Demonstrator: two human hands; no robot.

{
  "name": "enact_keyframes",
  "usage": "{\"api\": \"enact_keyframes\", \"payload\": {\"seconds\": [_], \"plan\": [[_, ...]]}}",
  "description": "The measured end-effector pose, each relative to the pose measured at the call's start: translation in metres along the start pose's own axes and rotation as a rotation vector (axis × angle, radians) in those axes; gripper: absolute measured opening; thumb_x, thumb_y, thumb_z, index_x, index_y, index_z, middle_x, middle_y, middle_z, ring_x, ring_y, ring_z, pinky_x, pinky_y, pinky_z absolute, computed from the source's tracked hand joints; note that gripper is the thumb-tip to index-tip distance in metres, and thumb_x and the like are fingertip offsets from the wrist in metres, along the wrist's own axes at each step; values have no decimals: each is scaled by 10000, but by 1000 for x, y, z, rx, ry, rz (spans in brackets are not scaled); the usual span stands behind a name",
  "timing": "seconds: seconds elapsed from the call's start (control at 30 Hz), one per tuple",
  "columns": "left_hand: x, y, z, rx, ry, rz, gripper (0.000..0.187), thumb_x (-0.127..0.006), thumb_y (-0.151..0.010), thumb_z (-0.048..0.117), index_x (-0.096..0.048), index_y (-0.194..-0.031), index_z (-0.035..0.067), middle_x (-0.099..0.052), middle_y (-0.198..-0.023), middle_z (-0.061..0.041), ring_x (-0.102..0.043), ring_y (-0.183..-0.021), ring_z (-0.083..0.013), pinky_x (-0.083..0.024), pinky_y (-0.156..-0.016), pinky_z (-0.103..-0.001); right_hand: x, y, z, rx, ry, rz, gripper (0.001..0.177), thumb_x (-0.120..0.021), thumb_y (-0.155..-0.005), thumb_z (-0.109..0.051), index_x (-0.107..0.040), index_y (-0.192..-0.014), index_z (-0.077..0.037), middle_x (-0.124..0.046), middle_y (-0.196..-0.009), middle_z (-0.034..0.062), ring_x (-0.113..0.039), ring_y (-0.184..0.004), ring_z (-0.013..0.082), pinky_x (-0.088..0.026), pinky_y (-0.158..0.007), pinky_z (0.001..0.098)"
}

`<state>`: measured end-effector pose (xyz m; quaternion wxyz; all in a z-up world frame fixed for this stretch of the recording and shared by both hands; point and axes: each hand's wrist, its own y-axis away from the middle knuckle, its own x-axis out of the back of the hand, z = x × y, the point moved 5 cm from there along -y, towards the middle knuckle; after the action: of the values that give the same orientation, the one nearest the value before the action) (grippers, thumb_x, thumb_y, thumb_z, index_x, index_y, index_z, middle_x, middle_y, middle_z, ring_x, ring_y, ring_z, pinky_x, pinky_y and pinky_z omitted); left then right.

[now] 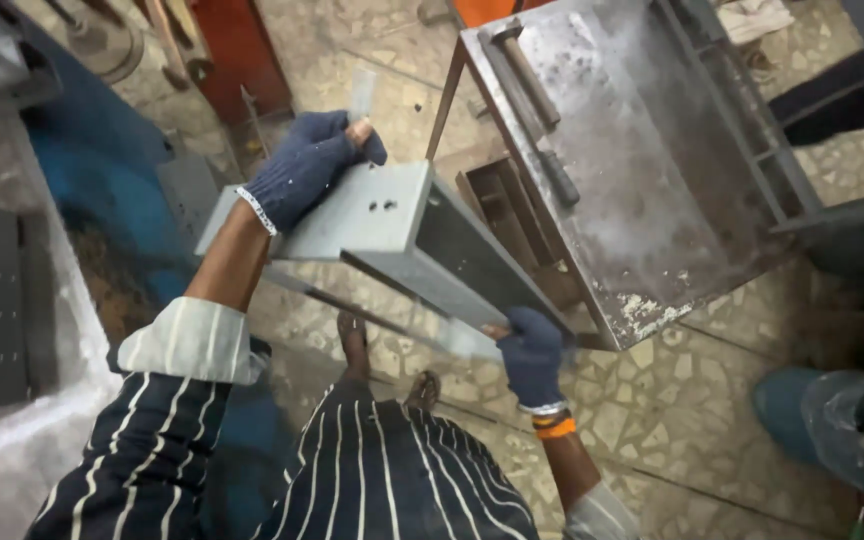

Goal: The person handles perforated sheet-metal channel sections and flat metal panels in a workshop, positioning and fitting the panels against the channels and aligning holes. They hold a small metal piece, work the parts together by hand, and sparks appear briefly as a piece is worked near the machine.

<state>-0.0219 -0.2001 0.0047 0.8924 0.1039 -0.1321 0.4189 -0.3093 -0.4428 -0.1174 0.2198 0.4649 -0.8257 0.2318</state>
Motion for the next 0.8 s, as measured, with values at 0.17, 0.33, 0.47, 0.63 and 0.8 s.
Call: {"api": "enact_keyframes", "payload": {"seconds": [0.17,0.33,0.47,0.63,0.8], "plan": [[24,-24,22,-220,185,-22,487,-515,-1070,450,-710,-1208,26,-707,-1137,-68,-647,-1054,-148,-520,-942,-343,37,-41,-65,34,-82,106,140,-809,-816,-81,-693,-876,-29,-629,-722,29,-543,-668,115,-471,-634,299],[21,-32,6,-376,379,23,507,-514,-1092,408,-662,-1341,-9,-659,-1387,-105,-623,-1269,-187,-460,-1117,-351,76,-88,-133,0,156,193,174,-819,-815,-90,-750,-960,-23,-662,-678,17,-540,-579,107,-438,-537,315],[10,-30,-48,-234,561,181,476,-553,-1062,336,-641,-1332,-46,-718,-1263,-136,-676,-1173,-214,-507,-1074,-367,102,-130,-147,76,367,193,174,-806,-863,-163,-775,-1006,-68,-687,-728,70,-580,-585,164,-454,-559,339],[-41,-36,-134,19,740,147,369,-601,-1022,220,-613,-1302,-21,-738,-1026,-110,-724,-931,-192,-586,-883,-344,130,-201,-126,365,658,201,229,-806,-956,-277,-759,-1049,-73,-682,-826,152,-647,-702,301,-493,-651,386],[-125,-35,-157,220,708,-82,310,-615,-1004,261,-701,-1118,-14,-635,-713,-34,-611,-597,-127,-506,-569,-281,167,-292,-64,496,828,210,289,-838,-972,-333,-721,-915,-74,-658,-806,175,-641,-733,381,-482,-675,462]]}}
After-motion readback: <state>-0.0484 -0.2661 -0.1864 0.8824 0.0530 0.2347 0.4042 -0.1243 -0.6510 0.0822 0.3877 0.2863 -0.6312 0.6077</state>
